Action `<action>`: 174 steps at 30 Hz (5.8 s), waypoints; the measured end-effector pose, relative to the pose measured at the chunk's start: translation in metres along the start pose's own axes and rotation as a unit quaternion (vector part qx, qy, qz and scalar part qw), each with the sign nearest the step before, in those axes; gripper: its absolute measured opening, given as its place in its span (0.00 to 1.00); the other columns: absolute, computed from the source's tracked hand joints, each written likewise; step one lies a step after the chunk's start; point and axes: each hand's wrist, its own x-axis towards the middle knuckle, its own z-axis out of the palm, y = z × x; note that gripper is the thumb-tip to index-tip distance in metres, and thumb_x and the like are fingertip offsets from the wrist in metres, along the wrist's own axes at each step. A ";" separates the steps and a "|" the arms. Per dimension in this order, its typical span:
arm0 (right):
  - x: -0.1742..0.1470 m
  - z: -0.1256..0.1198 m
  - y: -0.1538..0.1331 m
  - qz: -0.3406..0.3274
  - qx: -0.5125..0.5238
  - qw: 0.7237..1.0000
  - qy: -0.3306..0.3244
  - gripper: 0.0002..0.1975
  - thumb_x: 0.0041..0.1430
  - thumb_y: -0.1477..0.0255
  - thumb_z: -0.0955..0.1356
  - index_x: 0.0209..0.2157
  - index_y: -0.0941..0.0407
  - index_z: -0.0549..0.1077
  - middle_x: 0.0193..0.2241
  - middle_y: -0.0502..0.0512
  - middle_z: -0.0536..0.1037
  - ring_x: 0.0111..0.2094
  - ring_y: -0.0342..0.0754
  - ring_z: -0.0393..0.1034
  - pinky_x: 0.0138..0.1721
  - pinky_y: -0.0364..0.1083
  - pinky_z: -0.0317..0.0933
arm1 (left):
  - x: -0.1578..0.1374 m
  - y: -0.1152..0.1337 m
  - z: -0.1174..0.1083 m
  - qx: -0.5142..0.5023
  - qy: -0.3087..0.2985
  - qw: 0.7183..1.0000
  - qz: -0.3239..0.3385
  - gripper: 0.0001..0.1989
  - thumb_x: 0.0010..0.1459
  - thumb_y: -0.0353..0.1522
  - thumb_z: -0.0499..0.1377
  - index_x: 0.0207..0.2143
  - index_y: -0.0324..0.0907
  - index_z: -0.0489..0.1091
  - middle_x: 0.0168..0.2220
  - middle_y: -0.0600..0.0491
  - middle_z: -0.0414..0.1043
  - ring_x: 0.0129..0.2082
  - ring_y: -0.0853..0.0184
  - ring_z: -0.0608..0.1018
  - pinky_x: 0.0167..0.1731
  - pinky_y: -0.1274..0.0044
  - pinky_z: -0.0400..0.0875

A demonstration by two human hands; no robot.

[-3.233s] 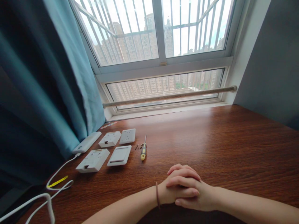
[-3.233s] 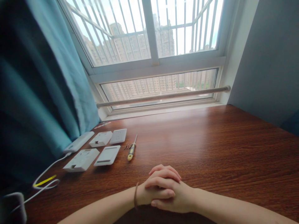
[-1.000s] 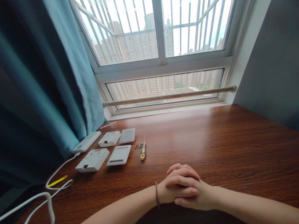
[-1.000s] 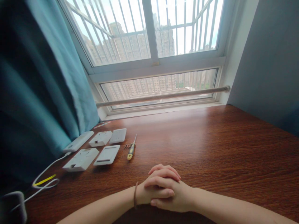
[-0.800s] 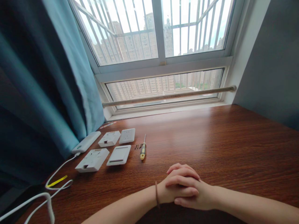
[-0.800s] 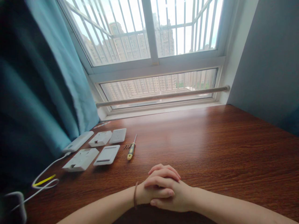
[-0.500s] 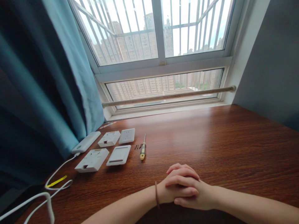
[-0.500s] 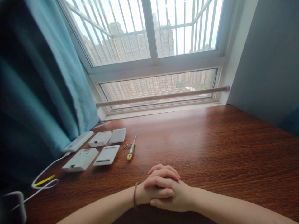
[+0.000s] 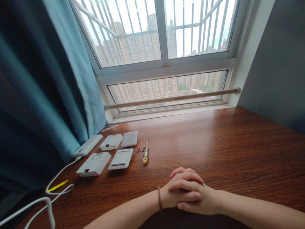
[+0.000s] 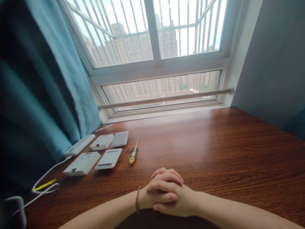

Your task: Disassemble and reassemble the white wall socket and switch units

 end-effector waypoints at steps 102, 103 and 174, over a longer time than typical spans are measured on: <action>0.003 -0.008 0.028 0.156 0.053 0.969 0.185 0.17 0.62 0.61 0.56 0.30 0.58 0.66 0.24 0.51 0.70 0.25 0.42 0.65 0.29 0.41 0.60 | 0.145 -0.016 -0.012 -0.101 -0.818 0.514 0.239 0.20 0.58 0.45 0.48 0.32 0.36 0.64 0.23 0.53 0.68 0.18 0.74 0.71 0.21 0.82 0.67; 0.003 -0.006 0.029 0.165 0.059 0.966 0.189 0.17 0.62 0.61 0.56 0.29 0.58 0.66 0.23 0.50 0.69 0.24 0.42 0.64 0.27 0.41 0.59 | 0.145 -0.020 -0.011 -0.104 -0.815 0.510 0.257 0.20 0.59 0.45 0.47 0.32 0.35 0.64 0.22 0.53 0.67 0.17 0.75 0.71 0.20 0.82 0.66; -0.090 -0.165 0.117 0.595 -0.457 0.650 0.122 0.16 0.58 0.72 0.55 0.42 0.67 0.65 0.38 0.74 0.67 0.40 0.65 0.67 0.37 0.52 0.57 | 0.149 -0.023 -0.013 -0.036 -0.729 0.464 0.502 0.14 0.60 0.32 0.48 0.27 0.36 0.68 0.22 0.52 0.71 0.19 0.76 0.72 0.24 0.87 0.64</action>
